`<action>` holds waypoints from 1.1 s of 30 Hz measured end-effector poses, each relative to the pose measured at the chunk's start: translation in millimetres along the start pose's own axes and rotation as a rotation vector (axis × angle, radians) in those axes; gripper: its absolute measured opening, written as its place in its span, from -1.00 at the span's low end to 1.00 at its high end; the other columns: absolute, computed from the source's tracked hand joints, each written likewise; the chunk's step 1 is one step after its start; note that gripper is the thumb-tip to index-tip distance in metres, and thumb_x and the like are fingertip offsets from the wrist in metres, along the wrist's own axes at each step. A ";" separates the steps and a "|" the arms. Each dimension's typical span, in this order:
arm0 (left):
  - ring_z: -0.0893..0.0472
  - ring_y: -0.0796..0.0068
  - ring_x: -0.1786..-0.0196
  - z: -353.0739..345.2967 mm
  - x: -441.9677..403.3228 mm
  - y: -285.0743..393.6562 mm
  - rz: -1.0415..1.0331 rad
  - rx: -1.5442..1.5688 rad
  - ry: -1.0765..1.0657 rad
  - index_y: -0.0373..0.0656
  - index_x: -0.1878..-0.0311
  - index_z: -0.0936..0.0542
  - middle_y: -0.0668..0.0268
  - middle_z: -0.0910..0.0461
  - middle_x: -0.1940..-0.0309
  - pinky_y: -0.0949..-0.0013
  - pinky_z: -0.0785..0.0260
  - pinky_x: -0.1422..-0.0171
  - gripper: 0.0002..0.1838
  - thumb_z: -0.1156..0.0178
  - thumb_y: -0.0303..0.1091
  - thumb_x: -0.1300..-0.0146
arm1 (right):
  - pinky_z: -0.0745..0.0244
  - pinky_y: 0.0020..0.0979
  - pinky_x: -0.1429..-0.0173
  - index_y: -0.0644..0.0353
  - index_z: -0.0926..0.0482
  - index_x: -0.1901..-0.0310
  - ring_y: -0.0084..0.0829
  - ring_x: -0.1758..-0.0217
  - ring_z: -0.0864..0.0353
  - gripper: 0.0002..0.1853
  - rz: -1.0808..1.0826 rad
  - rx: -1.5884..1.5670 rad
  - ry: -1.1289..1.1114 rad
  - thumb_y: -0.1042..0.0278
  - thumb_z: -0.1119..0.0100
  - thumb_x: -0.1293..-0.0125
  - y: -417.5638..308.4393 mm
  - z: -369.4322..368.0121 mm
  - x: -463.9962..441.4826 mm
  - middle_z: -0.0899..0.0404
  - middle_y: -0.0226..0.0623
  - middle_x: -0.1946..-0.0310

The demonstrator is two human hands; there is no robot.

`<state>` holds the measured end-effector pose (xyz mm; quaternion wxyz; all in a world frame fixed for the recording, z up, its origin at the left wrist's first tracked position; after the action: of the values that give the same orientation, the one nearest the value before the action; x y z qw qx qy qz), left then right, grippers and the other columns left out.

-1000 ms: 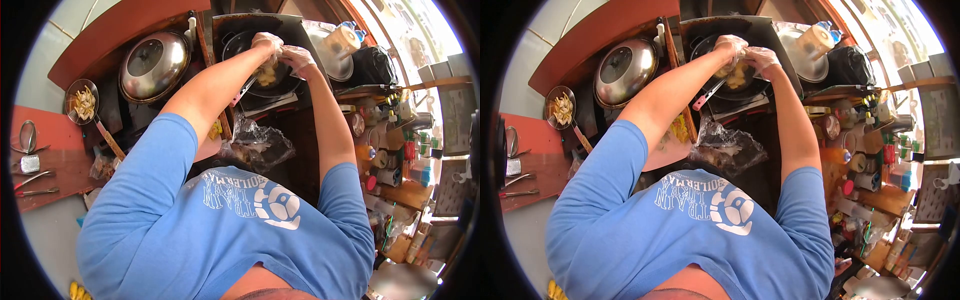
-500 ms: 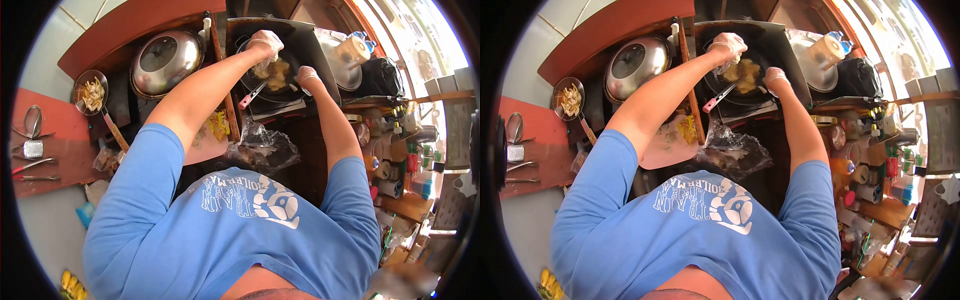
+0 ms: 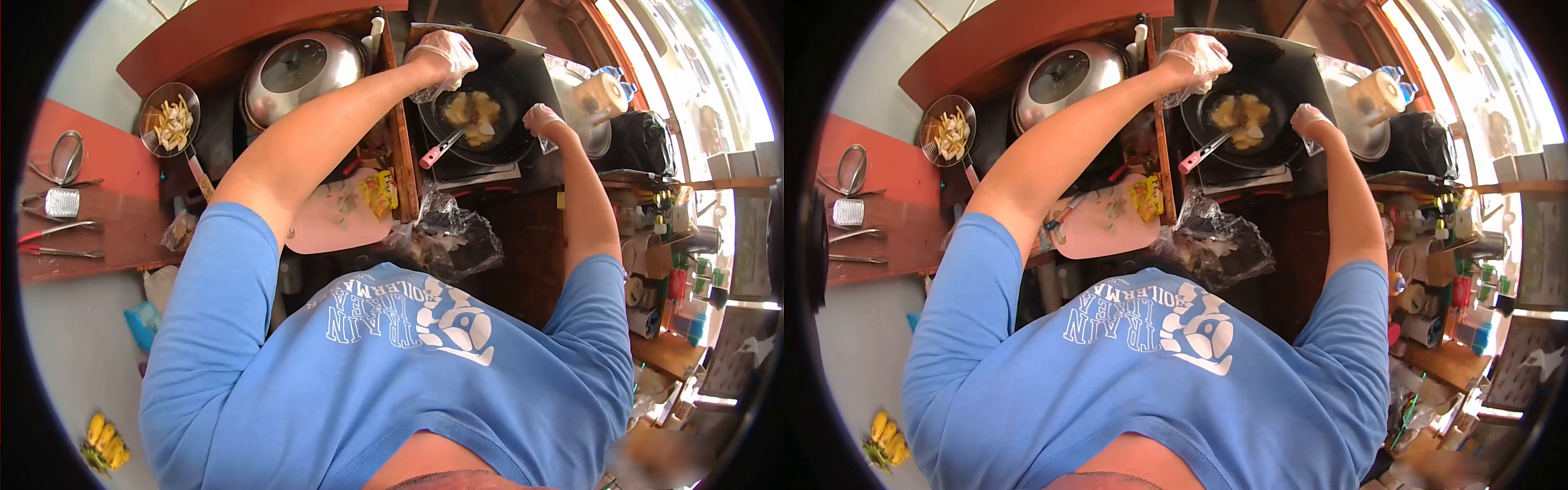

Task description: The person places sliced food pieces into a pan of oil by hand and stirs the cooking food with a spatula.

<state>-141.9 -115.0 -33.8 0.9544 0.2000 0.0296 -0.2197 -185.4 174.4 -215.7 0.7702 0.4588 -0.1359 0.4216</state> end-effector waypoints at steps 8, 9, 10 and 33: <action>-0.70 0.29 0.07 28.3 27.0 0.1 0.110 0.230 0.069 -0.06 0.13 -0.71 0.25 -0.73 0.18 0.31 -0.51 -0.14 -0.64 -0.40 -0.09 -0.04 | -0.58 -0.22 -0.08 0.12 -0.75 0.24 -0.15 0.04 -0.70 -0.74 -0.109 -0.227 -0.002 0.15 -0.36 -0.12 -13.4 33.9 -6.0 -0.72 -0.14 0.23; -0.70 0.27 0.04 27.5 28.6 0.9 0.124 0.207 0.052 -0.06 0.12 -0.71 0.25 -0.73 0.16 0.30 -0.50 -0.15 -0.63 -0.41 -0.08 -0.04 | -0.57 -0.20 -0.10 0.14 -0.75 0.24 -0.11 0.04 -0.69 -0.74 -0.323 -0.503 0.035 0.14 -0.34 -0.16 0.0 37.5 -1.5 -0.71 -0.09 0.22; -0.70 0.27 0.04 26.2 29.9 -1.4 0.129 0.206 0.054 -0.06 0.12 -0.71 0.25 -0.73 0.16 0.30 -0.50 -0.15 -0.63 -0.41 -0.08 -0.04 | -0.57 -0.18 -0.11 0.16 -0.75 0.24 -0.07 0.03 -0.69 -0.73 -0.537 -0.780 0.072 0.13 -0.32 -0.20 10.9 37.4 5.7 -0.70 -0.04 0.21; -0.69 0.24 0.04 13.0 45.0 -3.3 0.130 0.207 0.080 -0.05 0.12 -0.70 0.25 -0.73 0.17 0.28 -0.51 -0.13 -0.62 -0.45 -0.07 -0.03 | -0.57 -0.18 -0.12 0.12 -0.44 -0.29 -0.07 -0.07 -0.65 -0.58 -0.330 -0.495 0.077 0.27 -0.04 -0.43 33.5 74.2 40.6 -0.64 -0.04 0.05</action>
<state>-103.2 -141.3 -29.6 0.9389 0.3075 0.0321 -0.1510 -173.5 142.2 -131.4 0.9213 0.2568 -0.1287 0.2620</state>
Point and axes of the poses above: each hand's wrist, its own x-axis away from the middle knuckle, its own z-axis out of the back of the hand, y = z × x, the point moved 6 cm from there along -x, towards the middle knuckle
